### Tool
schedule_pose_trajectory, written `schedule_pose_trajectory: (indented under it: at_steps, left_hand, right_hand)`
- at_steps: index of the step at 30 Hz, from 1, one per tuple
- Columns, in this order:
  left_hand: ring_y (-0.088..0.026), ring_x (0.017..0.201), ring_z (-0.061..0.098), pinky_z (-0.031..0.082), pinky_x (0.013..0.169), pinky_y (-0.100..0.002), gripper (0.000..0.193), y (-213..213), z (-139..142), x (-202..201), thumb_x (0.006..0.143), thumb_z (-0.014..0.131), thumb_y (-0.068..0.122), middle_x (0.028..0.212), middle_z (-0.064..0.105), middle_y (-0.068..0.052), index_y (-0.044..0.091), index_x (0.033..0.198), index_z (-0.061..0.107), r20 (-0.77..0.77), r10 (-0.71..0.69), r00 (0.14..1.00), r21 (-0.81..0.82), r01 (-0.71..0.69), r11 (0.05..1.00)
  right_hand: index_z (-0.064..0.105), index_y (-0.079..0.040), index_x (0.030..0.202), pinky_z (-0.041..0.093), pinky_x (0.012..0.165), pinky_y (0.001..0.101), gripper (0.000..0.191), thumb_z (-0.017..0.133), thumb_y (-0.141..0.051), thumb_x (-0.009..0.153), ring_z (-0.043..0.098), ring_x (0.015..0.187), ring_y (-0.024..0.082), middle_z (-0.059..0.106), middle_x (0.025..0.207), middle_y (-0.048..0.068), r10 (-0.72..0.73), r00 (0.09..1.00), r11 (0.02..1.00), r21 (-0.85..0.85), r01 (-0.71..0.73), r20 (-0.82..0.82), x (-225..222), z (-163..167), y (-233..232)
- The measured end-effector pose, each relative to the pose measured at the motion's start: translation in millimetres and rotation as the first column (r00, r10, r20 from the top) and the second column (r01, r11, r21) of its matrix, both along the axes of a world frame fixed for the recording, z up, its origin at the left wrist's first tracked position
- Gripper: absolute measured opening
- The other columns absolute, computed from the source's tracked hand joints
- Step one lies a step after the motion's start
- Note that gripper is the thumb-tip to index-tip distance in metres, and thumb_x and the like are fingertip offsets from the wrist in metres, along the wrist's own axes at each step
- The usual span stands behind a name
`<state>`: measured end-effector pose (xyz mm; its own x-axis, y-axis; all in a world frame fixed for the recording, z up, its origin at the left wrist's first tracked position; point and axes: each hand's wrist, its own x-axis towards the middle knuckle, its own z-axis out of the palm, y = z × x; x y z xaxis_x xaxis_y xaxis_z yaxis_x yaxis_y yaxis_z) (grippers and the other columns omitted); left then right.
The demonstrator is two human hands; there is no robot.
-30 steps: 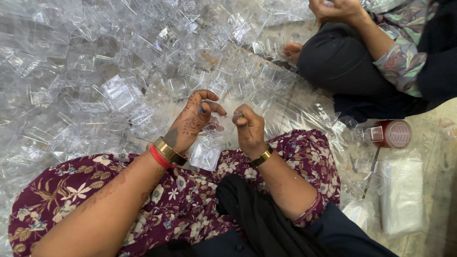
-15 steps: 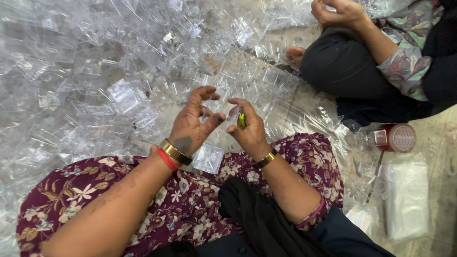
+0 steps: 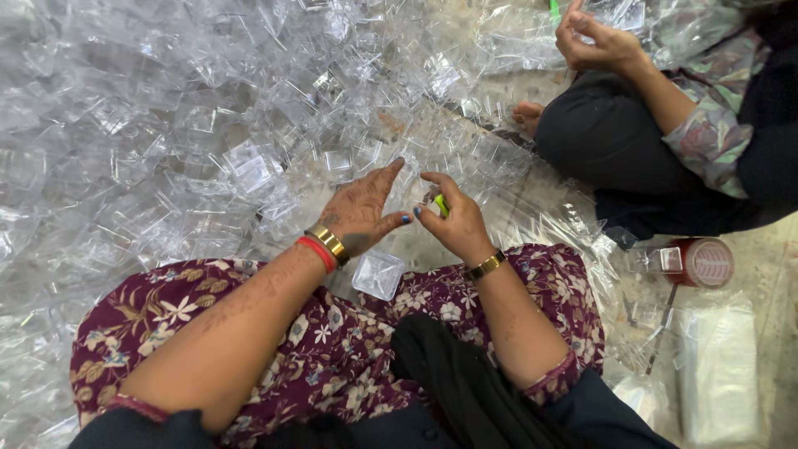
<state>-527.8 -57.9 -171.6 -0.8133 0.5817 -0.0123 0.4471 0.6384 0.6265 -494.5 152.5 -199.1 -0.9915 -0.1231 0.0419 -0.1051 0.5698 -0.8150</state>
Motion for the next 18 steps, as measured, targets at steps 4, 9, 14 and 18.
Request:
schedule_pose_trajectory:
  at_steps: [4,9,14,18]
  left_hand:
    - [-0.034,0.143,0.039,0.029,0.117,-0.048,0.082,-4.3,21.0,1.4,0.094,0.061,0.051,0.155,0.042,-0.018,0.012,0.157,0.028,-0.032,0.085,0.996,-0.178,-0.09,0.98]
    - [-0.035,0.139,0.042,0.031,0.112,-0.053,0.07,-32.2,41.1,-6.8,0.095,0.06,0.046,0.153,0.044,-0.019,0.012,0.153,0.04,-0.255,0.272,0.928,-0.354,-0.351,0.867]
    - [-0.04,0.13,0.049,0.037,0.107,-0.049,0.064,-94.2,44.3,-18.6,0.096,0.058,0.038,0.143,0.05,-0.024,0.005,0.149,0.044,-0.187,0.572,0.799,-0.374,-0.596,0.71]
    - [-0.041,0.127,0.056,0.044,0.105,-0.048,0.05,-126.2,39.6,-16.8,0.097,0.057,0.028,0.14,0.058,-0.024,0.002,0.139,0.056,-0.11,0.641,0.76,-0.494,-0.601,0.628]
  right_hand:
    - [0.049,-0.017,0.139,0.056,0.088,0.0405,0.07,0.08,-0.034,0.079,0.073,0.103,0.033,0.074,0.112,0.016,0.009,0.996,0.985,0.169,-0.024,0.089,2.8,8.8,-8.3]
    - [0.04,-0.016,0.14,0.055,0.09,0.044,0.082,0.082,-0.029,0.07,0.069,0.107,0.038,0.069,0.118,0.021,0.112,0.973,0.945,0.281,-0.166,0.201,14.2,18.6,-21.6]
    - [0.037,-0.018,0.141,0.054,0.09,0.0441,0.085,0.083,-0.025,0.071,0.069,0.108,0.038,0.07,0.117,0.021,0.169,0.914,0.867,0.385,-0.315,0.369,34.2,26.7,-30.8]
    - [0.038,-0.019,0.141,0.053,0.087,0.0458,0.086,0.085,-0.02,0.069,0.067,0.107,0.038,0.068,0.118,0.02,0.24,0.91,0.819,0.432,-0.377,0.339,52.8,33.7,-30.4]
